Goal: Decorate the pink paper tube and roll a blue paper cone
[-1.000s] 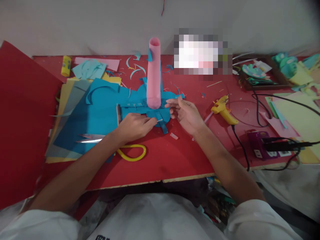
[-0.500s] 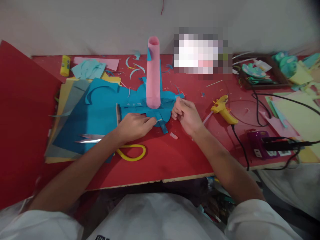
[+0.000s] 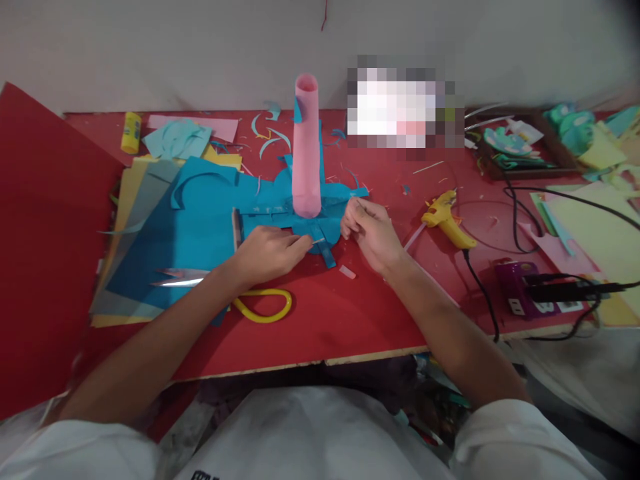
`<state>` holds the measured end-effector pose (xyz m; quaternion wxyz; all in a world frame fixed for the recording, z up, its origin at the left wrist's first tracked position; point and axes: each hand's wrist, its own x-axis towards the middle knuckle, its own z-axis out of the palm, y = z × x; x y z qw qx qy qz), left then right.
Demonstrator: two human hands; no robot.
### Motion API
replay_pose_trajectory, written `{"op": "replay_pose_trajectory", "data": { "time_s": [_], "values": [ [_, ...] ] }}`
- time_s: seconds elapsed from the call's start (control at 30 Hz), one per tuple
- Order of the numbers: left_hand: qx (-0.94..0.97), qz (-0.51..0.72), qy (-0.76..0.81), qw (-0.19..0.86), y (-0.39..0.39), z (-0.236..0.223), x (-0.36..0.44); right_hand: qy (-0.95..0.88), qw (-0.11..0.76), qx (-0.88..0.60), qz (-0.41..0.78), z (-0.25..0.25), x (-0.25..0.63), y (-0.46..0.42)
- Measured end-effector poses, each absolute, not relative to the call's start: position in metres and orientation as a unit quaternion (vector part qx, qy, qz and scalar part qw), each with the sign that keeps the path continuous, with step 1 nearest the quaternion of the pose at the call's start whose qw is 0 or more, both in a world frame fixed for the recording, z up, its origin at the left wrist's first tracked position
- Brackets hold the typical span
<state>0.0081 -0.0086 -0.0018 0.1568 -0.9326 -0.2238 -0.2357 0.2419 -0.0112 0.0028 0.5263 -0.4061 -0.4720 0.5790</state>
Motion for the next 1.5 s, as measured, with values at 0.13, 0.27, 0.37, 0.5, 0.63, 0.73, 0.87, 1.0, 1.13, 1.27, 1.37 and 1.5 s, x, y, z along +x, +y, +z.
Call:
{"op": "replay_pose_trajectory", "data": {
  "time_s": [0.13, 0.27, 0.37, 0.5, 0.63, 0.73, 0.87, 1.0, 1.13, 1.27, 1.37, 1.5],
  "values": [
    [-0.933, -0.227, -0.229, 0.158, -0.0085, -0.0028, 0.0077, -0.479, 0.53, -0.448, 0.538, -0.0013, 0.2426, -0.0104],
    [-0.935, -0.229, -0.23, 0.146, -0.0084, -0.003, 0.0074, -0.456, 0.53, -0.475, 0.535, -0.0025, 0.2448, -0.0084],
    [-0.936, -0.223, -0.23, 0.149, -0.0084, -0.003, 0.0075, -0.443, 0.549, -0.441, 0.555, -0.0024, 0.2464, -0.0075],
    [-0.933, -0.218, -0.23, 0.172, -0.0081, -0.0039, 0.0076, -0.417, 0.526, -0.392, 0.629, -0.0044, 0.2472, -0.0081],
    [-0.932, -0.226, -0.226, 0.169, -0.0077, -0.0038, 0.0077, -0.411, 0.496, -0.384, 0.661, -0.0051, 0.2471, -0.0089],
    [-0.932, -0.234, -0.224, 0.16, -0.0078, -0.0028, 0.0081, -0.415, 0.493, -0.398, 0.653, -0.0027, 0.246, -0.0091],
    [-0.932, -0.234, -0.227, 0.155, -0.0085, -0.0025, 0.0082, -0.432, 0.513, -0.396, 0.627, 0.0001, 0.244, -0.0091],
    [-0.933, -0.225, -0.235, 0.151, -0.0087, -0.004, 0.0074, -0.45, 0.528, -0.416, 0.588, 0.0012, 0.2431, -0.0094],
    [-0.934, -0.231, -0.235, 0.137, -0.0082, -0.0047, 0.0069, -0.451, 0.538, -0.434, 0.565, 0.0029, 0.2447, -0.0105],
    [-0.934, -0.223, -0.232, 0.156, -0.0081, -0.0032, 0.0073, -0.479, 0.535, -0.425, 0.551, 0.0037, 0.2462, -0.0119],
    [-0.933, -0.227, -0.232, 0.156, -0.0082, -0.0028, 0.0074, -0.513, 0.541, -0.412, 0.523, 0.0023, 0.2452, -0.013],
    [-0.934, -0.235, -0.24, 0.124, -0.0082, -0.0042, 0.0069, -0.549, 0.537, -0.457, 0.449, 0.0021, 0.245, -0.0154]
  ]
}}
